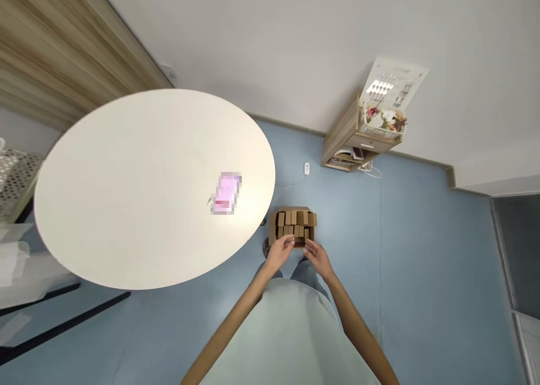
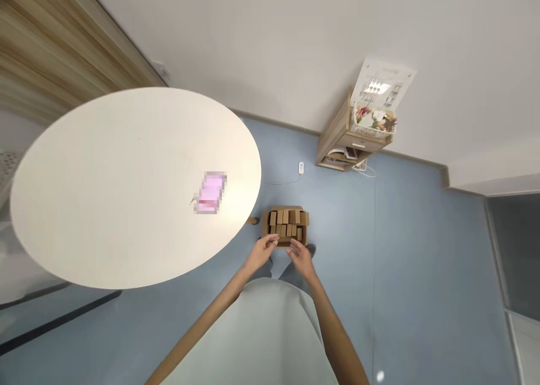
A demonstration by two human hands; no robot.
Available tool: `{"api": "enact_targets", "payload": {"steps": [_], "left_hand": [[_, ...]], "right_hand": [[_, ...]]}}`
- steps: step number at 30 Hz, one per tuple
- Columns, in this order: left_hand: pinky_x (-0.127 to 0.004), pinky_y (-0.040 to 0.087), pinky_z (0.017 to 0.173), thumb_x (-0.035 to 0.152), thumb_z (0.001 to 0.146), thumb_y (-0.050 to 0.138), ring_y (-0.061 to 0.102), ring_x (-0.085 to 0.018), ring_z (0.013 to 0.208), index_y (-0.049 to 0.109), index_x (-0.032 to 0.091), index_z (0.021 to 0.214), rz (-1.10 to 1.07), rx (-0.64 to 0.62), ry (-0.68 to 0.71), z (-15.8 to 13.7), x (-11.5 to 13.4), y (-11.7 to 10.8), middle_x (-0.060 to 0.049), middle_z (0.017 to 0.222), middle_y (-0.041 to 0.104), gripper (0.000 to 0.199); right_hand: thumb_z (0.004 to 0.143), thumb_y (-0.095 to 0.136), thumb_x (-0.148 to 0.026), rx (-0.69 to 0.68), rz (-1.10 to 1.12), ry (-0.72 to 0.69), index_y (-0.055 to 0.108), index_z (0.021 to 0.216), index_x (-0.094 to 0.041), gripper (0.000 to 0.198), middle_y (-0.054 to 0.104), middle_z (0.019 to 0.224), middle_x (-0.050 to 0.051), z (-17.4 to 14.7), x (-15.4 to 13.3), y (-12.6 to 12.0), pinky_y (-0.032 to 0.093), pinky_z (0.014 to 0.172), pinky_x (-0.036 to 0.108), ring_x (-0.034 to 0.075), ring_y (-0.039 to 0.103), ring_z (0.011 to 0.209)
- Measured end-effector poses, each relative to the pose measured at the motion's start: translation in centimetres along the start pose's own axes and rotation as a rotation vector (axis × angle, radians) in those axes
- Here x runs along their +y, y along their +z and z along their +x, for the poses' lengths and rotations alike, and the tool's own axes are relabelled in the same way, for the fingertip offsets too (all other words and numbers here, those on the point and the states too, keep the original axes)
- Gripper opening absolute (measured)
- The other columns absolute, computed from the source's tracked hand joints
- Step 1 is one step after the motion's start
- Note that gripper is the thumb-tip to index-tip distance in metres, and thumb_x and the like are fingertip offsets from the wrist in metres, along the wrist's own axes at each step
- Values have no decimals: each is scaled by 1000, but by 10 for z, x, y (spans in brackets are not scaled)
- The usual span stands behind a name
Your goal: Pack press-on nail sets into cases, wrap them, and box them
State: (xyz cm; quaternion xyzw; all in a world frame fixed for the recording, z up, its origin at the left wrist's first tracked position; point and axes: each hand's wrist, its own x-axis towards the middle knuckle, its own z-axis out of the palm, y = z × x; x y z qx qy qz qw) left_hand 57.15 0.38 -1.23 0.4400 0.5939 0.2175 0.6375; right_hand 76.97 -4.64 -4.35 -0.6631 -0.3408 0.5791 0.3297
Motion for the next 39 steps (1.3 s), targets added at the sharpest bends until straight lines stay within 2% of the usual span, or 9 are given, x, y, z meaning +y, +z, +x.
{"api": "enact_targets", "payload": {"steps": [4,7,12,14,18,23,29,34,39], "left_hand": [[-45,57,108,49,93,61,72,-31,124,73,22,120,-12,6,107,-25,36,-15,-14,132,75,40],[-43,58,101,50,94,58,74,-29,114,73,24,116,-1,25,177,-45,57,-16,-11,122,78,38],[-38,59,81,50,94,55,72,-25,87,72,23,106,12,79,230,-79,78,-5,-6,94,76,35],[-38,58,80,51,93,56,72,-25,85,72,22,104,2,103,235,-94,81,-2,-6,91,75,35],[-40,59,90,54,93,58,74,-27,99,73,23,103,-6,164,206,-129,74,-3,-8,103,78,36],[-43,59,98,61,92,61,75,-30,109,75,28,101,-38,264,122,-172,52,-9,-9,111,80,38],[-46,59,105,63,91,63,74,-30,114,76,27,100,-124,351,133,-203,30,-25,-9,116,80,40],[-45,57,108,62,96,60,73,-29,120,76,28,108,-221,375,176,-220,15,-60,-8,122,79,39],[-45,57,109,63,96,59,73,-29,121,75,28,109,-254,398,225,-246,-6,-121,-9,122,78,41]], "right_hand": [[76,82,-73,12,0,-109,75,128,-22,74,71,142,20,-37,-50,7,55,114,57,37,69,132],[82,80,-69,33,-29,-195,74,131,-25,66,72,141,17,-63,-80,4,56,113,58,36,71,130],[89,75,-62,19,-93,-321,73,134,-25,58,73,138,15,-92,-110,-4,60,109,54,33,74,124],[90,74,-62,-11,-98,-349,73,134,-26,56,74,136,15,-97,-117,-5,62,107,53,32,75,122],[94,71,-60,-68,-103,-399,72,135,-26,53,74,134,15,-104,-127,-3,63,105,52,32,74,120],[95,70,-60,-130,-136,-404,74,134,-28,51,77,122,14,-116,-128,7,66,99,52,32,76,112],[95,70,-60,-165,-166,-414,74,132,-28,49,77,118,13,-142,-117,28,67,98,52,32,76,112],[95,71,-59,-225,-245,-425,75,131,-27,48,77,118,13,-159,-124,64,67,96,50,31,77,109],[97,70,-54,-261,-302,-490,75,130,-29,42,76,120,12,-176,-144,132,66,99,50,31,76,109]]}}
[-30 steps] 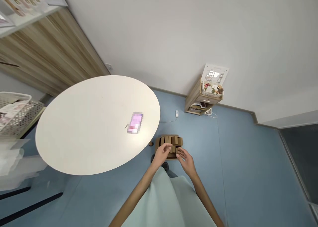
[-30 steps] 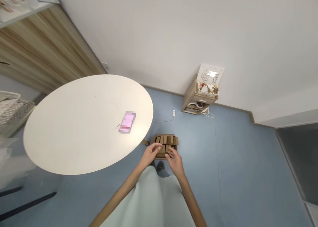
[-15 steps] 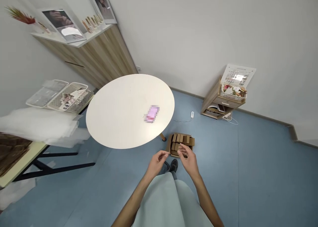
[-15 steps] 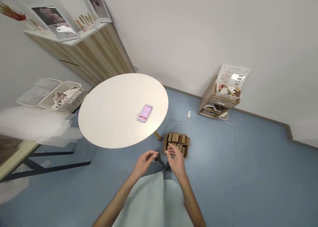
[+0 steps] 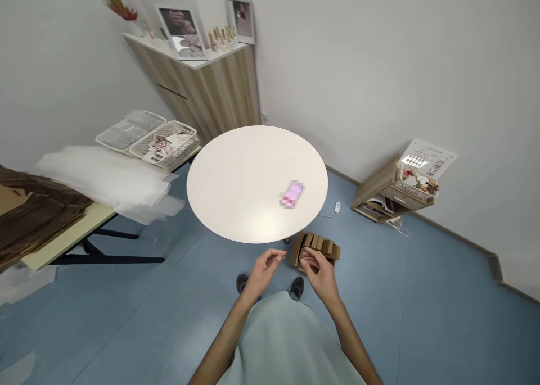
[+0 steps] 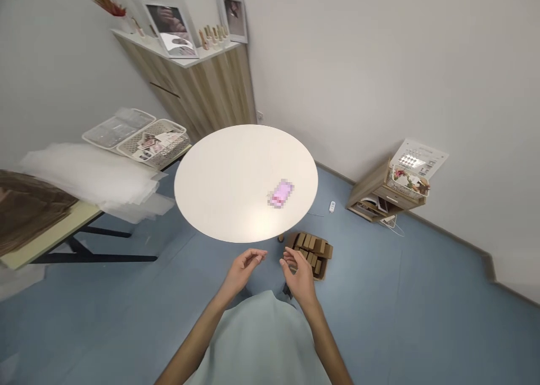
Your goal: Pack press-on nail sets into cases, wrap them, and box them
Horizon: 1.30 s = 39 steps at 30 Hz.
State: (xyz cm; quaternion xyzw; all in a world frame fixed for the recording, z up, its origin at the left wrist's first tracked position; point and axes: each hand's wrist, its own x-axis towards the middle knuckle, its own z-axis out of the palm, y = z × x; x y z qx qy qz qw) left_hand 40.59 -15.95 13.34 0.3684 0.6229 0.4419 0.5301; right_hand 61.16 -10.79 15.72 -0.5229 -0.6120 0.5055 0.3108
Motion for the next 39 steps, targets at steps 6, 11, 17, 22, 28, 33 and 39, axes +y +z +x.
{"api": "enact_targets", "payload": {"steps": [6,11,17,22,28,33,39], "left_hand": [[-45,56,110,55,93,63,74,-27,117,73,26,99,-112,141,74,-6,5,-111,-9,119,79,32],[-44,53,114,51,95,59,72,-26,124,69,26,93,-153,283,100,-23,17,-200,-10,125,78,27],[-43,55,113,55,95,60,73,-27,122,70,26,107,-203,386,47,-24,16,-268,-10,127,78,33],[-44,56,111,59,92,64,74,-28,120,71,26,103,-228,426,13,-10,7,-320,-11,126,78,35],[-48,56,109,62,90,68,73,-31,119,72,21,100,-227,510,6,15,9,-399,-14,125,77,42],[-48,55,108,57,92,67,72,-30,118,74,22,107,-163,553,-22,55,27,-472,-13,121,77,39],[-47,54,109,55,93,65,71,-31,120,73,21,113,-71,532,-63,103,41,-543,-13,122,76,40]], "right_hand": [[95,70,-51,-38,28,-87,76,128,-29,40,77,119,13,18,-39,107,66,99,52,32,76,110],[96,70,-51,-88,23,-115,75,129,-30,39,78,120,12,25,-76,196,63,103,53,32,75,113],[96,70,-49,-181,-13,-153,77,124,-33,33,78,118,10,50,-112,265,64,101,53,32,76,112],[96,71,-51,-219,-8,-132,76,125,-30,36,78,119,11,90,-124,313,64,102,53,31,76,112],[97,70,-57,-287,14,-100,75,126,-22,46,79,120,14,147,-146,387,63,103,51,30,76,113],[97,67,-60,-333,25,-85,75,125,-22,48,79,120,14,200,-168,443,63,103,50,29,76,112],[99,66,-55,-353,25,-39,73,128,-23,43,77,124,13,248,-185,488,62,104,49,28,74,115]]}}
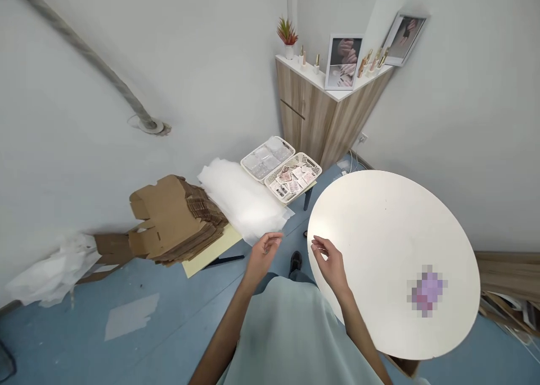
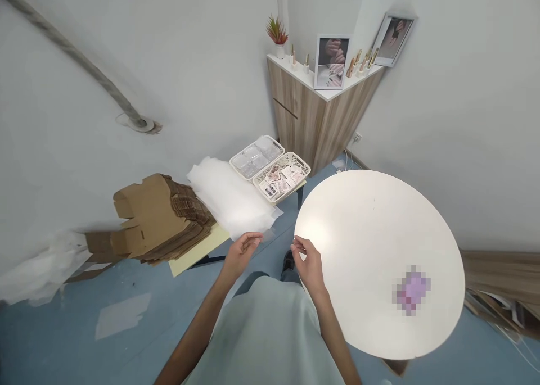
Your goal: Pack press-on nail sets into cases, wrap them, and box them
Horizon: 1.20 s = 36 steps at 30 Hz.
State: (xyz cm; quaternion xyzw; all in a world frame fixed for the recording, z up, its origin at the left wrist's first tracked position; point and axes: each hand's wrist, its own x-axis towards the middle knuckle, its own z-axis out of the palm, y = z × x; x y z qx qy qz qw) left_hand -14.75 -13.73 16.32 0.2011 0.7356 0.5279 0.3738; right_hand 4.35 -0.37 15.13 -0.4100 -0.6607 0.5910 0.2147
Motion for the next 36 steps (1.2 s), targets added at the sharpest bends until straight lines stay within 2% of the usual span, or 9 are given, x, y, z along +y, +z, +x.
{"api": "enact_targets", "payload": {"steps": [5,9,12,15,20,23,26,32,36], "left_hand": [[-44,55,108,54,91,66,70,-30,124,72,24,116,66,-97,-13,69,-10,-21,-11,131,75,40],[-44,59,100,50,89,66,73,-31,117,70,23,118,174,-141,0,147,-25,-29,-13,131,75,40],[-45,57,104,39,94,61,72,-30,120,66,21,129,383,-165,84,212,-27,-26,-14,139,71,40],[-45,53,110,28,97,57,68,-32,126,63,15,139,613,-196,200,273,-19,-18,-19,143,67,44],[-43,49,113,17,98,53,61,-34,137,57,9,146,884,-316,324,346,-8,-1,-22,151,60,49],[-44,52,108,17,98,53,63,-35,132,56,9,146,1020,-372,347,366,-12,7,-24,150,58,49],[-45,55,102,18,99,53,66,-36,125,56,9,145,1108,-416,342,372,-20,9,-25,144,59,47],[-47,56,100,18,99,49,66,-36,121,59,12,141,1162,-413,390,363,-24,3,-23,139,62,44],[-46,55,101,23,100,47,66,-36,122,71,13,123,1144,-403,425,354,-17,-3,-23,127,70,35]], "right_hand": [[100,65,-54,23,-55,44,73,127,-23,41,79,121,12,23,-13,13,62,103,49,29,75,114],[101,63,-57,98,-129,96,74,124,-23,43,78,123,14,31,-26,26,63,102,50,30,76,111],[101,62,-59,208,-164,146,74,126,-22,46,77,126,15,32,-35,38,63,101,50,30,76,112],[101,61,-60,301,-191,198,74,126,-21,48,78,124,16,30,-43,53,63,101,50,31,76,112],[100,62,-62,441,-211,275,75,124,-21,49,79,121,16,19,-54,73,65,97,49,31,76,111],[99,63,-62,521,-212,333,75,125,-21,50,79,121,16,10,-57,81,66,95,48,31,77,110],[99,63,-62,573,-213,368,75,126,-22,50,79,121,15,5,-57,86,66,96,47,30,76,110],[100,61,-63,557,-205,337,74,125,-20,52,78,124,16,5,-53,83,65,97,47,30,75,112],[102,60,-60,518,-199,270,74,125,-24,46,78,124,13,5,-46,70,64,99,49,30,75,113]]}}
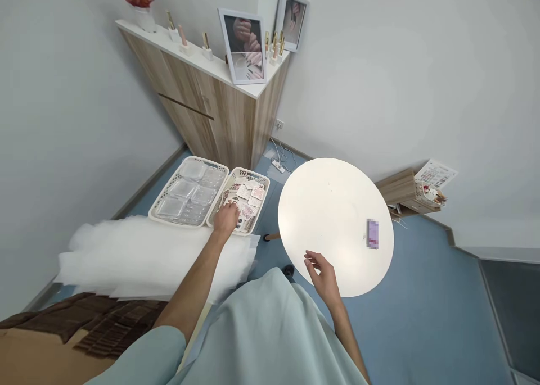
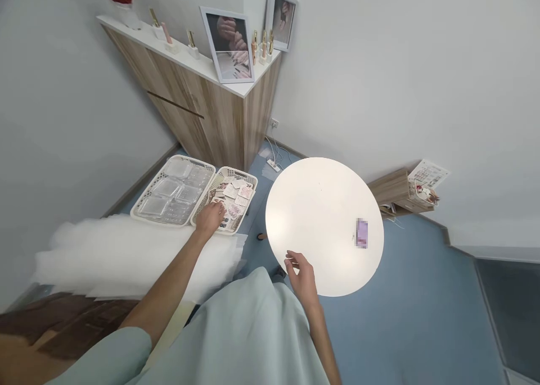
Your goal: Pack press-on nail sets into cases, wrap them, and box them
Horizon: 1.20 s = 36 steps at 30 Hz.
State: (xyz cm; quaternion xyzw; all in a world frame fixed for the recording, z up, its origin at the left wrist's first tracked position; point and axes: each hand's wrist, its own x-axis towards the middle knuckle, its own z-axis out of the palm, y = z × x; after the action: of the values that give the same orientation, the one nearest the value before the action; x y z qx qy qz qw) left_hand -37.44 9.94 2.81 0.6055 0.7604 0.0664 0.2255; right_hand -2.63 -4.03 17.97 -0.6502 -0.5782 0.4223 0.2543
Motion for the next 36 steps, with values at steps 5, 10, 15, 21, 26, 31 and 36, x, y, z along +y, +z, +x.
{"api": "enact_targets", "payload": {"steps": [5,10,15,21,26,31,36], "left_hand": [[-50,54,101,27,102,43,69,-37,117,74,11,119,-95,198,-93,-12,18,-15,-24,120,75,39],[-47,55,99,40,97,56,74,-32,103,77,14,112,-507,258,-138,-44,92,-19,-17,110,80,37],[-36,57,74,63,84,73,71,-25,86,78,17,107,-1024,-152,-42,-107,197,1,-12,100,79,52],[-32,52,70,63,84,78,64,-19,80,82,18,105,-1189,-363,-25,-163,270,16,-8,95,76,49],[-31,52,71,61,82,82,61,-17,78,82,19,102,-1213,-468,-36,-172,295,20,-6,93,74,46],[-34,55,82,63,83,81,68,-22,96,79,20,107,-1269,-595,16,-170,312,22,-9,106,76,50],[-43,54,102,62,85,81,68,-31,122,71,21,130,-1400,-732,92,-167,314,16,-14,132,74,62]], "right_hand": [[103,59,-56,-57,44,-99,73,127,-26,41,78,123,11,11,17,-21,64,101,49,28,76,110],[104,58,-52,-57,110,-143,73,128,-26,38,77,123,10,22,35,-48,63,101,47,26,75,110],[99,65,-54,-9,183,-59,74,124,-24,40,80,114,9,27,51,-81,62,96,44,26,76,104],[92,70,-61,-68,413,94,74,93,-22,39,79,85,6,20,84,-113,62,81,37,22,77,82],[91,72,-58,-23,547,125,71,88,-22,36,75,78,3,7,101,-127,61,79,36,21,74,78],[89,73,-59,-2,608,132,69,85,-23,37,72,76,2,2,100,-140,60,79,35,21,74,78],[90,73,-61,-103,708,138,70,85,-22,39,72,80,2,0,92,-142,61,82,35,20,74,81]]}}
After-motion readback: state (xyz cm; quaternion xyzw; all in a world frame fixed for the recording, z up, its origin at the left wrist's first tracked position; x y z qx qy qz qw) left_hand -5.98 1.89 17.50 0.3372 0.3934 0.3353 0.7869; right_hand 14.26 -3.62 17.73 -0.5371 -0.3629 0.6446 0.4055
